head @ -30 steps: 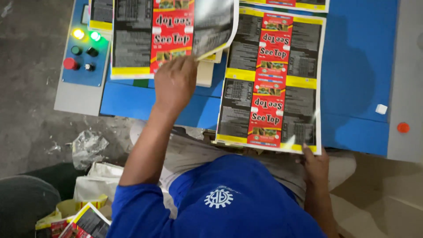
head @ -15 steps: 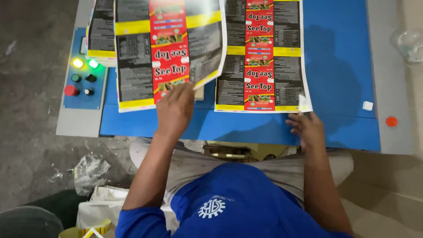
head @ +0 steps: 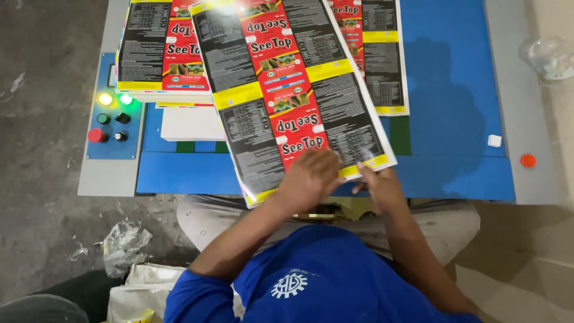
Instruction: Picking up, sorting, and stacking printed label sheets on a machine bed.
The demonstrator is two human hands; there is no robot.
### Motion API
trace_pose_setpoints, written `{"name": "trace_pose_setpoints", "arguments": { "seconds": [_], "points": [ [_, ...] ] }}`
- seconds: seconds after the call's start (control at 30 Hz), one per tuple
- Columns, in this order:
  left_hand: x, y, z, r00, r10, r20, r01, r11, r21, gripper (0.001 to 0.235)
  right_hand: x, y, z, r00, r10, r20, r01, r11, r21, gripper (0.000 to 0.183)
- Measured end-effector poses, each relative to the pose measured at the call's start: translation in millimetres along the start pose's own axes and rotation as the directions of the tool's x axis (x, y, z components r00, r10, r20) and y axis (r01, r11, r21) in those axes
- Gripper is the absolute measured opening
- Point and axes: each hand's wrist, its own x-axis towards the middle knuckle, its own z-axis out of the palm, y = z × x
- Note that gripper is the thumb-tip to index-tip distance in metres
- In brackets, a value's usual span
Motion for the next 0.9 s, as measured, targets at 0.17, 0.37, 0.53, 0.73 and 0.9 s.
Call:
{"name": "trace_pose_setpoints", "arguments": {
  "seconds": [0.17, 0.37, 0.53, 0.73, 0.9],
  "points": [
    [-8, -96, -26, 0.966, -0.213, -0.146, 0.222, 0.974, 0.046, 0.018, -16, 25, -60, 0.989, -0.056, -0.138, 0.07, 0.993, 0.097, 0.019],
    [-39, -187, -46, 0.867, -0.417, -0.275, 0.489, 0.818, 0.303, 0.039, -39, 77, -129, 0.971, -0.067, -0.23, 0.093, 0.99, 0.106, 0.013],
    [-57, -168, -46, 0.875, -0.476, -0.09, 0.466, 0.775, 0.427, 0.084, -56, 83, -139, 0.945, 0.018, -0.326, 0.017, 0.995, 0.102, 0.017],
    [-81, -164, -46, 0.932, -0.337, -0.13, 0.355, 0.788, 0.503, 0.036, -73, 106, -153, 0.941, 0.053, -0.334, -0.054, 0.999, 0.008, 0.022],
    [-37, -123, -93, 0.903, -0.298, -0.309, 0.401, 0.841, 0.362, 0.006, -82, 99, -135, 0.935, 0.08, -0.346, -0.1, 0.994, -0.041, 0.024]
  ]
}}
